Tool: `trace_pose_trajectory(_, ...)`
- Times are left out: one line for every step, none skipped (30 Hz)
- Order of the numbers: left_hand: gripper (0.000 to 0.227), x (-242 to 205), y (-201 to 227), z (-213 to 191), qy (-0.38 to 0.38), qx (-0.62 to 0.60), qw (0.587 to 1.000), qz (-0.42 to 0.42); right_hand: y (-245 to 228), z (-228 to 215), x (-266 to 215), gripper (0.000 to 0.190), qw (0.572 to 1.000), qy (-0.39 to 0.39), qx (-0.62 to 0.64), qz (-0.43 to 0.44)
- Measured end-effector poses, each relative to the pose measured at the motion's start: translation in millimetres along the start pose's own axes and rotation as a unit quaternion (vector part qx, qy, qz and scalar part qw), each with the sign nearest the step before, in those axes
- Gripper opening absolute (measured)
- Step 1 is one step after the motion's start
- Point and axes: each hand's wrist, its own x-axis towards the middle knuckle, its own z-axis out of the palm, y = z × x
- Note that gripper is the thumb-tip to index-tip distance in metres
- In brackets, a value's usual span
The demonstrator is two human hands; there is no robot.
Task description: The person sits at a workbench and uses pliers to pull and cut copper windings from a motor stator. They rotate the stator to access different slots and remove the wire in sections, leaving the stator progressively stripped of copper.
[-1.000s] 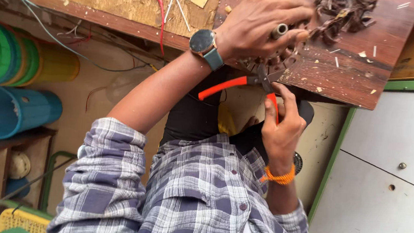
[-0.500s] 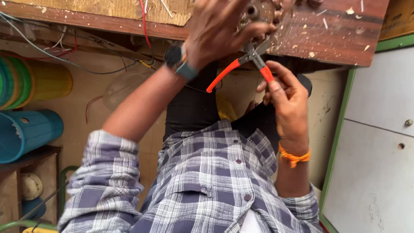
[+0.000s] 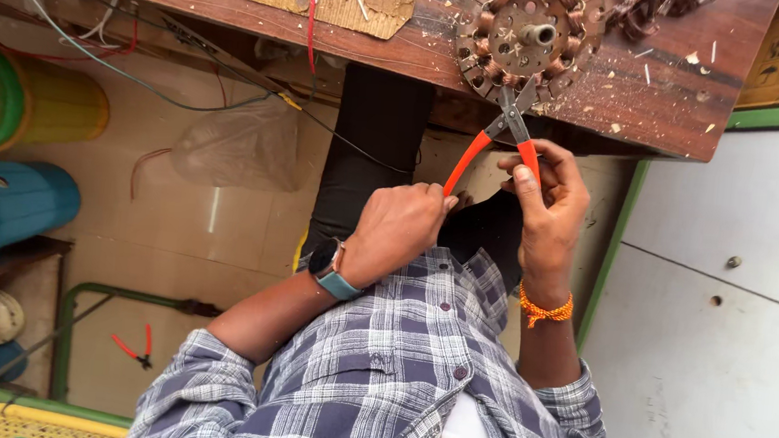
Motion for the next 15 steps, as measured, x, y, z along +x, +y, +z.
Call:
trace_pose_trajectory(0.035,-0.1,2.6,5.5,0.005,0.002,1.000,-0.005,2.8,2.8,3.1,0.031,0.999,0.006,0.032,0.018)
trace_pose_trajectory(0.036,0.2,5.5,10.5,0.010,0.004,1.000,-0.010,5.3,5.0,8.2,0.031,0.997,0.013,0.063,0.037)
trace_pose_trajectory(0.035,-1.0,8.1,14.6,0.009,0.010,1.000,-0.001,7.7,6.3,11.2,0.032,0.993,0.023,0.097,0.058)
trace_pose_trajectory(0.035,-0.5,10.1,17.5,0.008,0.016,1.000,0.008,9.1,5.5,15.8,0.034,0.984,-0.037,0.144,0.099)
trace_pose_trajectory(0.035,-0.4,12.6,19.4,0.005,0.022,1.000,0.018,10.2,3.3,20.1,0.037,0.967,-0.095,0.190,0.141)
trace_pose_trajectory(0.034,0.1,15.2,19.3,0.011,0.024,0.999,0.029,10.4,-0.3,24.2,0.039,0.942,-0.151,0.236,0.183)
trace_pose_trajectory(0.033,2.7,15.6,15.5,0.017,0.028,0.999,0.041,10.7,-3.8,29.2,0.045,0.922,-0.203,0.246,0.221)
trace_pose_trajectory(0.033,5.8,16.8,9.5,0.024,0.032,0.998,0.053,11.2,-7.0,33.0,0.051,0.896,-0.253,0.255,0.259)
trace_pose_trajectory(0.034,8.5,18.2,0.6,-0.009,0.043,0.998,0.047,12.2,-9.6,36.6,0.057,0.867,-0.303,0.265,0.295)
trace_pose_trajectory(0.036,11.2,20.4,-10.0,-0.043,0.053,0.997,0.042,14.2,-11.3,38.5,0.059,0.862,-0.311,0.281,0.284)
trace_pose_trajectory(0.038,16.4,24.5,-20.7,-0.075,0.061,0.995,0.038,16.8,-12.9,39.6,0.060,0.859,-0.317,0.294,0.273)
trace_pose_trajectory(0.032,19.6,25.8,-34.4,-0.032,0.038,0.998,0.049,20.8,-12.8,39.8,0.062,0.856,-0.323,0.308,0.261)
trace_pose_trajectory(0.032,21.1,24.1,-50.8,0.012,0.016,0.998,0.057,26.5,-10.2,38.3,0.063,0.848,-0.332,0.335,0.242)
trace_pose_trajectory(0.037,25.0,22.2,-66.8,0.056,-0.007,0.996,0.065,33.2,-5.9,35.4,0.065,0.839,-0.340,0.361,0.223)
trace_pose_trajectory(0.039,34.7,17.7,-82.3,0.115,-0.016,0.987,0.109,40.9,0.7,30.8,0.068,0.827,-0.347,0.391,0.205)
